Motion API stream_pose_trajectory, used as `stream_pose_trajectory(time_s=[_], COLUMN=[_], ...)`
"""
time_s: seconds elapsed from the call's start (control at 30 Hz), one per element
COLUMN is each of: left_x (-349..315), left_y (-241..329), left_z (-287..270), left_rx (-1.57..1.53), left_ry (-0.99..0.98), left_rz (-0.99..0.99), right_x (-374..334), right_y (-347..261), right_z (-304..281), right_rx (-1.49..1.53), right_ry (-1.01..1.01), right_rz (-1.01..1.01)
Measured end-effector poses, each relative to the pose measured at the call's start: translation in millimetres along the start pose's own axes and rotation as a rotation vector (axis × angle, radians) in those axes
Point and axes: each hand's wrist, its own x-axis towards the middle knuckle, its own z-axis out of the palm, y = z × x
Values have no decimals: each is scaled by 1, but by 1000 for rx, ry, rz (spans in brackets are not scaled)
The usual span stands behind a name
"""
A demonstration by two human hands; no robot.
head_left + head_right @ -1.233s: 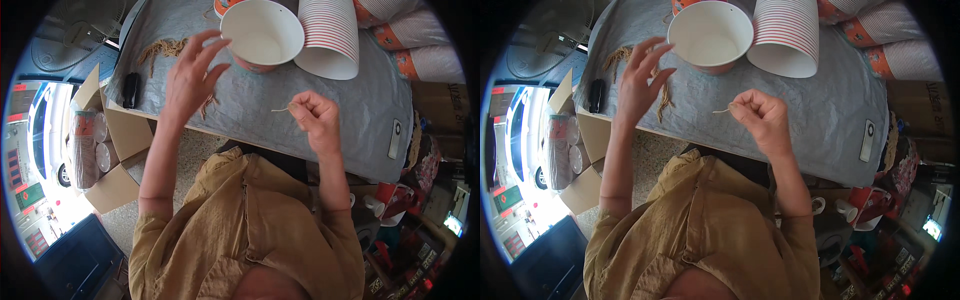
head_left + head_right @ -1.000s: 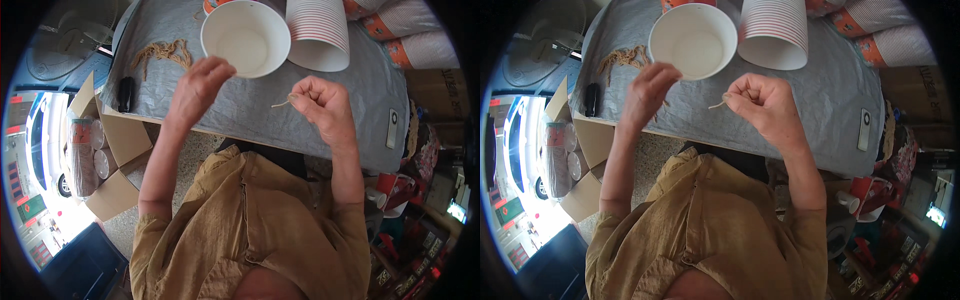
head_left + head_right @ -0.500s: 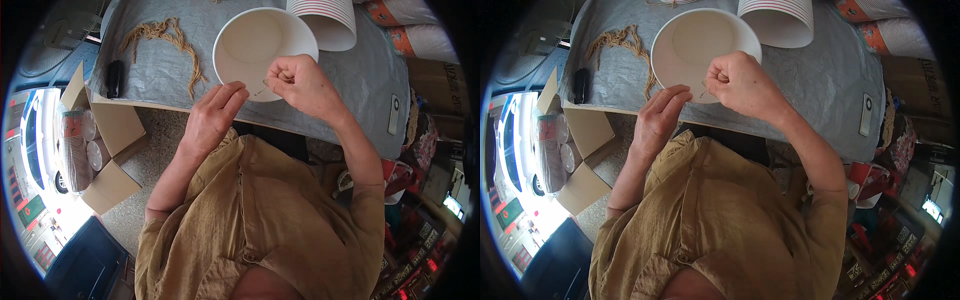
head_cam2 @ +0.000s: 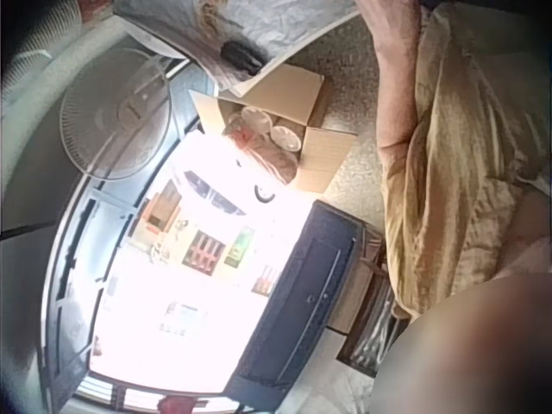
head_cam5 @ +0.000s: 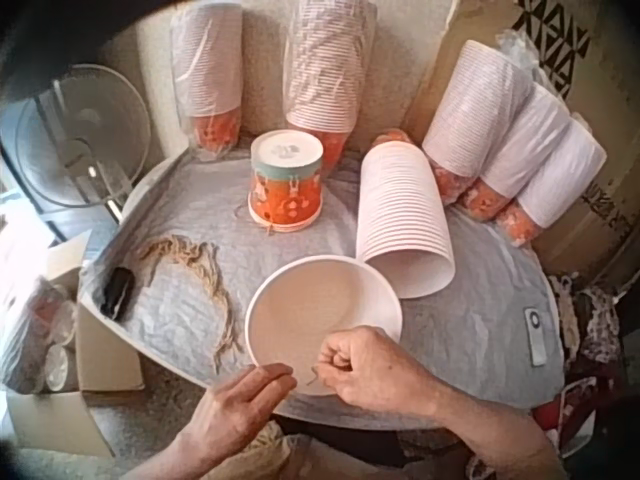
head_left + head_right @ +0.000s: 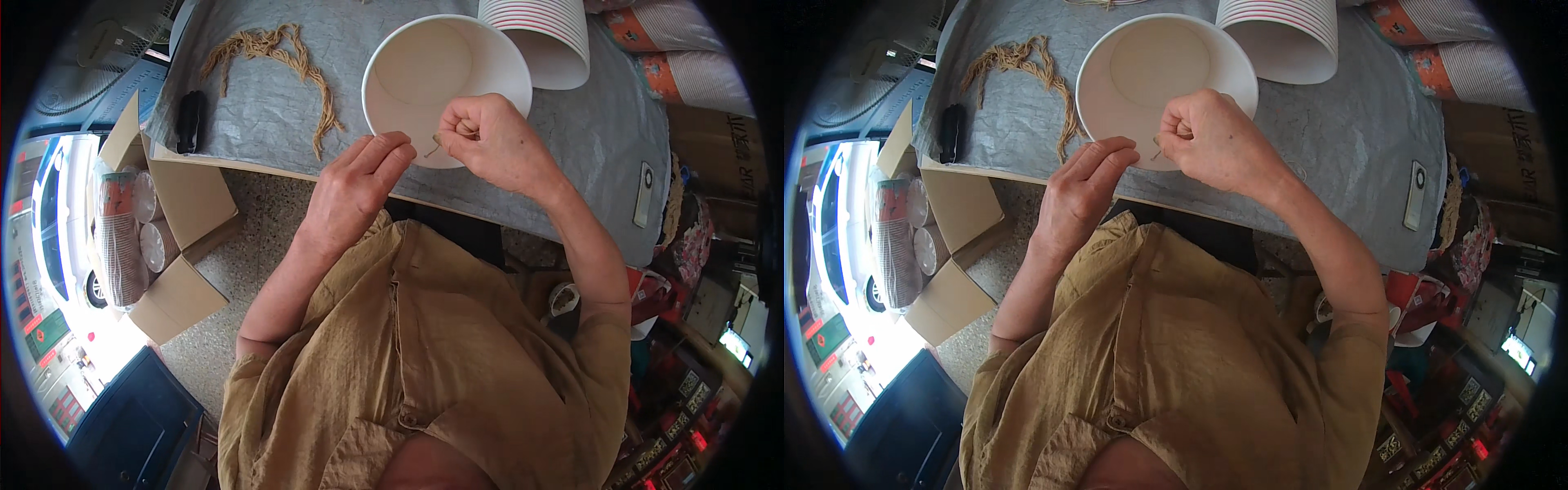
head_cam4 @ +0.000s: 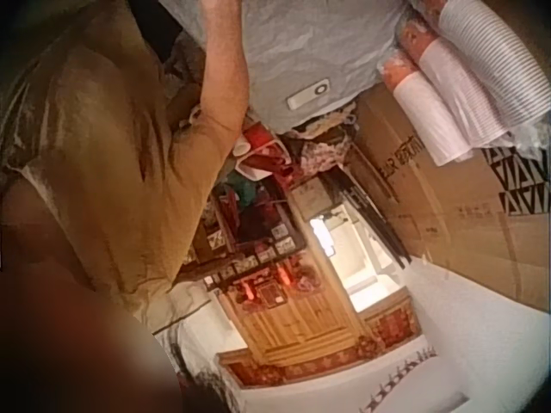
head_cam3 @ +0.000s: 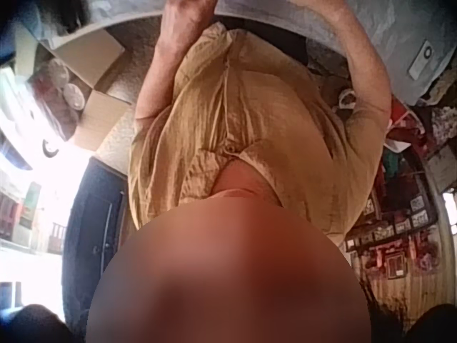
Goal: Attaching string handles to paper cups by threading and knotting them through pre-punched holes.
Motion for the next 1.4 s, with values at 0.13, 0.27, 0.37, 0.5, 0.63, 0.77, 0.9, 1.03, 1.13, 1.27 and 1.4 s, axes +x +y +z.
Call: stream_pose_trajectory(time_s=[0.13,0.27,0.37,0.5,0.63,0.77,0.9,1.03,1.13,1.27,1.4], left_x=[1,2,4,7,10,12,14,16,16,16,15], left_y=[1,1,1,1,1,2,1,3,2,3,3], left_z=[-2,-2,-3,-7,-10,-10,-11,-13,-12,-13,-12], left_rx=[-7,-28,-49,-84,-75,-97,-55,-75,-58,-19,6], left_ry=[1,1,5,4,11,31,32,6,5,-34,-58], left_rz=[-2,-6,-13,-19,-21,-27,-12,-52,-45,-56,-58], right_x=[1,1,2,2,3,6,4,4,4,4,5], right_y=[0,-3,-1,-8,-13,-9,-14,-12,-14,-14,-13], right_z=[1,3,5,5,3,8,8,7,7,8,8], right_rx=[-3,-9,-55,-98,-147,-256,-277,-294,-291,-293,-300], right_ry=[3,10,15,64,120,186,174,185,182,185,181], right_rz=[-3,20,-23,-42,-54,-111,-93,-110,-100,-84,-99])
